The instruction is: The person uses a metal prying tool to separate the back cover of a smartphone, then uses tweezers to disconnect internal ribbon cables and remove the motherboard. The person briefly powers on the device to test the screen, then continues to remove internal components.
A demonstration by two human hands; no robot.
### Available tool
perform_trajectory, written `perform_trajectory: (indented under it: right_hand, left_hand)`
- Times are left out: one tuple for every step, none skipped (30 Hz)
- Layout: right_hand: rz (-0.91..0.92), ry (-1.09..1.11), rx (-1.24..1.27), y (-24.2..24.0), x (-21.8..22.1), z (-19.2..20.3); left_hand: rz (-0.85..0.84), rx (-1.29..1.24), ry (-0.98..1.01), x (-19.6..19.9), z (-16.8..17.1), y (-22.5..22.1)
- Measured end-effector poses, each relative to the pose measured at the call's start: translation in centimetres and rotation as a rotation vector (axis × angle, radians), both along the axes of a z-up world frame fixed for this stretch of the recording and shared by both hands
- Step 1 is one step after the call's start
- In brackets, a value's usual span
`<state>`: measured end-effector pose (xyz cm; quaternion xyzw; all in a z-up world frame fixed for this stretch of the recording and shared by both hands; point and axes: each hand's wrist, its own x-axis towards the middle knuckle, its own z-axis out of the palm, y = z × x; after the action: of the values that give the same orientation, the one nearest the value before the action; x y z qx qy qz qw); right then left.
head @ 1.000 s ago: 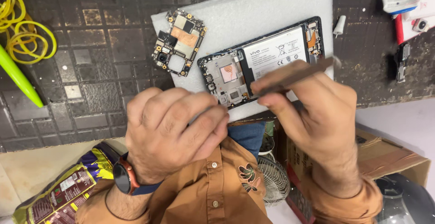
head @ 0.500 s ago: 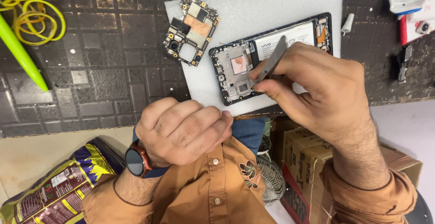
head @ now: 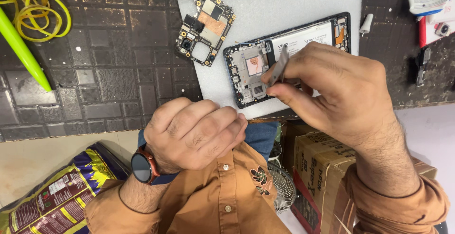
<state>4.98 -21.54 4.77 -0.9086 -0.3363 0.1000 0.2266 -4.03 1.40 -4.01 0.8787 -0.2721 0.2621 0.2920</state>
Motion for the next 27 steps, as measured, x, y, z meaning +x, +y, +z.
perform_trajectory:
  right_hand:
    - [0.017,-0.011,-0.005,0.1,0.1,0.1]
    - [0.033,-0.022,-0.011,0.3,0.1,0.3]
    - [0.056,-0.037,-0.012,0.5,0.1,0.5]
    - [0.078,-0.052,-0.014,0.8,0.2,0.7]
    - [0.1,-0.069,-0.014,1.0,0.3,0.9]
    - [0.126,-0.072,-0.024,1.2,0.4,1.1]
    - [0.151,-0.072,-0.034,1.4,0.5,1.4]
    - [0.176,-0.073,-0.044,1.6,0.6,1.6]
    - [0.215,-0.081,-0.075,1.7,0.8,1.8]
    - [0.254,-0.09,-0.106,1.7,1.1,2.0]
    - [0.291,-0.098,-0.137,1.8,1.3,2.1]
    - [0.318,-0.085,-0.16,1.8,1.4,2.1]
    - [0.345,-0.071,-0.184,1.9,1.5,2.2]
    - [0.372,-0.058,-0.207,2.0,1.7,2.3]
    - [0.395,-0.075,-0.202,2.1,1.9,2.4]
    - [0.418,-0.092,-0.196,2.2,2.1,2.5]
    - [0.443,-0.106,-0.186,2.5,2.3,2.6]
    - [0.488,-0.112,-0.192,2.8,2.6,2.6]
    - [0.532,-0.118,-0.197,3.1,2.9,2.5]
    - [0.576,-0.123,-0.203,3.4,3.1,2.5]
    - [0.55,-0.034,-0.307,3.7,3.4,2.6]
    - [0.521,0.056,-0.41,3.9,3.6,2.8]
    - [0.49,0.144,-0.514,4.2,3.8,2.9]
    - [0.565,0.09,-0.638,4.5,3.7,2.9]
    - [0.642,0.029,-0.761,4.9,3.8,2.9]
    - [0.718,-0.034,-0.883,5.2,3.8,3.0]
    - [0.71,-0.029,-0.852,5.5,3.9,3.1]
  left_hand:
    - [0.001,-0.002,0.004,0.1,0.0,0.0]
    - [0.002,-0.004,0.007,0.1,0.1,-0.1]
    - [0.002,-0.007,0.012,0.1,0.1,0.0]
    - [-0.01,-0.013,0.016,0.2,0.1,0.0]
    - [-0.021,-0.018,0.018,0.2,0.1,0.1]
    - [-0.032,-0.022,0.02,0.3,0.1,0.1]
    - [-0.036,-0.026,0.022,0.3,0.1,0.2]
    - [-0.039,-0.029,0.023,0.3,0.1,0.2]
    - [-0.043,-0.033,0.024,0.3,0.1,0.2]
    - [-0.042,-0.028,0.025,0.3,0.1,0.2]
    - [-0.043,-0.023,0.026,0.3,0.1,0.3]
    - [-0.044,-0.019,0.026,0.3,0.2,0.3]
    - [-0.038,-0.015,0.022,0.3,0.2,0.2]
    - [-0.031,-0.012,0.017,0.3,0.2,0.2]
    - [-0.024,-0.009,0.013,0.3,0.3,0.1]
    - [-0.033,-0.01,0.008,0.4,0.3,0.1]
    - [-0.041,-0.009,0.008,0.5,0.4,0.2]
    - [-0.048,-0.008,0.007,0.6,0.5,0.2]
    - [-0.045,0.0,-0.004,0.7,0.6,0.2]
    - [-0.042,0.008,-0.015,0.8,0.7,0.3]
    - [-0.039,0.014,-0.03,0.9,0.8,0.3]
    - [-0.037,0.012,-0.029,1.0,1.0,0.2]
    - [-0.034,0.009,-0.031,1.1,1.1,0.1]
    - [-0.032,0.006,-0.032,1.2,1.3,0.0]
    - [-0.033,0.0,-0.026,1.3,1.4,0.0]
    - [-0.034,-0.006,-0.019,1.3,1.6,0.0]
    - [-0.033,-0.011,-0.011,1.3,1.7,0.1]
